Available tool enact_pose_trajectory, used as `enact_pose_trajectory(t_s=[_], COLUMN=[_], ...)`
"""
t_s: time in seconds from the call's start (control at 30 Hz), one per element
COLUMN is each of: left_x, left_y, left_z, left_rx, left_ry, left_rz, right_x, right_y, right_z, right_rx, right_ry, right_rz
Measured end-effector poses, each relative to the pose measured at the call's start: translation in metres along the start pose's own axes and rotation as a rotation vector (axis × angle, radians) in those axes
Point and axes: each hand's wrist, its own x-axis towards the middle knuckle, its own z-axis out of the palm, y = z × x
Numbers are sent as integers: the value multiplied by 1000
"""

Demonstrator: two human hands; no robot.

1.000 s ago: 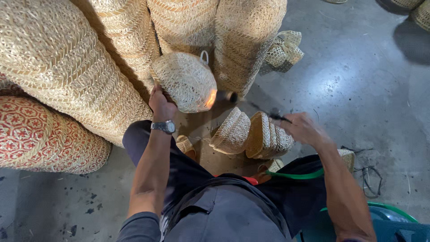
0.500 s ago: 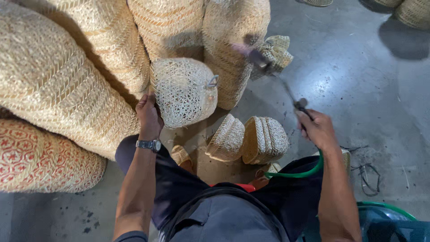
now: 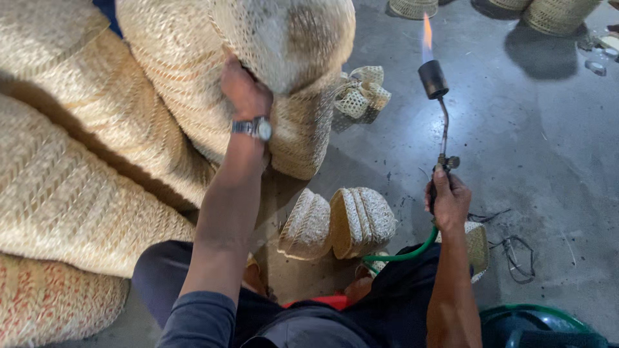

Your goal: The person uses a blowtorch to singe the surface of woven baskets, turning and moving the flame over different sides of each basket.

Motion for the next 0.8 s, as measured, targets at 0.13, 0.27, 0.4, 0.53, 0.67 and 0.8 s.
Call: enact_pose_trajectory(t_s=[0.13,0.27,0.4,0.53,0.67,0.8], left_x=[97,133,138,126,96,75], left_y=[-65,-101,-109,-111,-95,-74], left_z=[-33,-62,-72,-81,-71,-36], left_rx=[-88,-106,298,543,1009,1651], left_ry=[39,148,538,409,415,43], left_rz=[99,187,218,292,517,694], right_x=[22,34,36,38,38,43], right_y=[17,31,39,40,34,29], right_z=[1,7,13,20,28,34], right_rx=[60,74,85,95,36,-57], right_ry=[-9,5,3,-7,0,28], right_rz=[51,80,93,138,163,151])
